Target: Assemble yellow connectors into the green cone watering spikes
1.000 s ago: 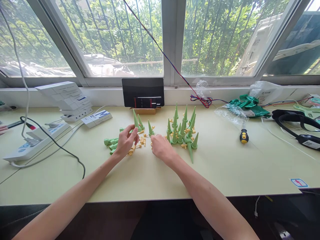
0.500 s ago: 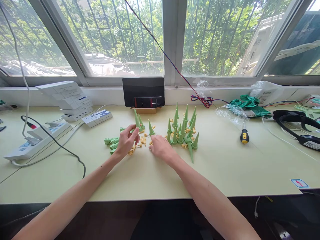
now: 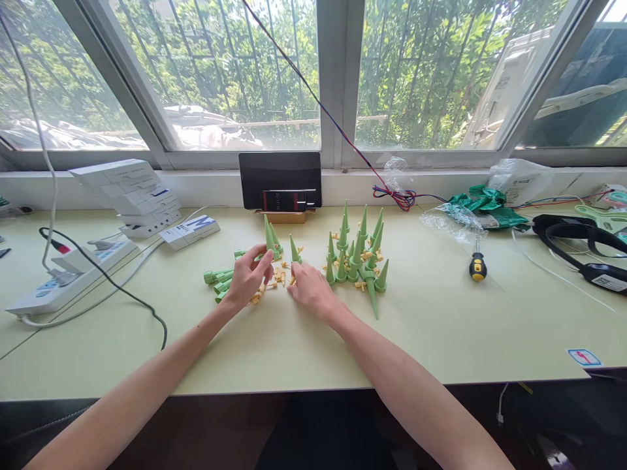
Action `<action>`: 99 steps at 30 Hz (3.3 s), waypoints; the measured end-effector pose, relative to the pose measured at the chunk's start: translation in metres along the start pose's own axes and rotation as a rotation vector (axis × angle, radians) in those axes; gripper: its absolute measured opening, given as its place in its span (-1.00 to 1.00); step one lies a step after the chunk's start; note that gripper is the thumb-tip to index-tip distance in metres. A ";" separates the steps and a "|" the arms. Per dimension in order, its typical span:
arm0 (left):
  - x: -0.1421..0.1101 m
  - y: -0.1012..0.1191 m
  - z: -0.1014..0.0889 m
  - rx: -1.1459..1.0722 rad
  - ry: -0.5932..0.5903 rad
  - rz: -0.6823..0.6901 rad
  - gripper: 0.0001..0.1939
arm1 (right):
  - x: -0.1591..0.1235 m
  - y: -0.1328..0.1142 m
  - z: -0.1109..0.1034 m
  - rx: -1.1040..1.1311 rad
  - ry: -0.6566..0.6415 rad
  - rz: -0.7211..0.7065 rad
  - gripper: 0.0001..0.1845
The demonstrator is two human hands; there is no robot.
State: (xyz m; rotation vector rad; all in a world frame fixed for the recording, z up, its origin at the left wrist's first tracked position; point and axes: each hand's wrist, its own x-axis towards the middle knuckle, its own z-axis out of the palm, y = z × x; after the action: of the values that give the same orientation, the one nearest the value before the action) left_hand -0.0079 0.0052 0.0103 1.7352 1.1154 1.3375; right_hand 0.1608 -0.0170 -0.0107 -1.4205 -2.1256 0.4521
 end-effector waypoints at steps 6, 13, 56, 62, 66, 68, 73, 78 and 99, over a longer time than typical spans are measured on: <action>0.000 -0.001 0.000 -0.004 -0.023 0.001 -0.70 | 0.001 -0.001 0.003 0.073 0.022 -0.035 -0.84; 0.000 0.000 0.000 0.007 -0.043 -0.022 -0.70 | 0.002 -0.003 0.003 0.198 0.076 -0.044 -0.85; -0.006 0.010 -0.001 -0.042 -0.197 -0.036 -0.66 | 0.000 -0.015 0.002 0.505 0.595 -0.076 -0.77; -0.006 0.010 -0.001 -0.061 -0.208 -0.020 -0.65 | 0.000 -0.014 0.003 0.539 0.578 -0.060 -0.79; -0.006 0.009 -0.001 -0.055 -0.189 -0.022 -0.66 | 0.000 -0.014 0.003 0.533 0.581 -0.062 -0.80; -0.006 0.008 0.000 -0.049 -0.185 -0.028 -0.66 | 0.000 -0.014 0.003 0.532 0.580 -0.062 -0.80; -0.006 0.007 0.000 -0.047 -0.187 -0.033 -0.67 | 0.000 -0.014 0.004 0.563 0.570 -0.059 -0.79; -0.006 0.007 0.000 -0.057 -0.187 -0.030 -0.67 | 0.000 -0.014 0.003 0.600 0.547 -0.033 -0.77; -0.007 0.011 0.000 -0.051 -0.214 -0.041 -0.66 | 0.001 -0.012 0.001 0.630 0.487 0.017 -0.68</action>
State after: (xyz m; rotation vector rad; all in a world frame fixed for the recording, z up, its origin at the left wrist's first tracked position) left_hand -0.0060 -0.0054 0.0174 1.7616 0.9831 1.1154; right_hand 0.1505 -0.0205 -0.0043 -1.0437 -1.4105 0.6360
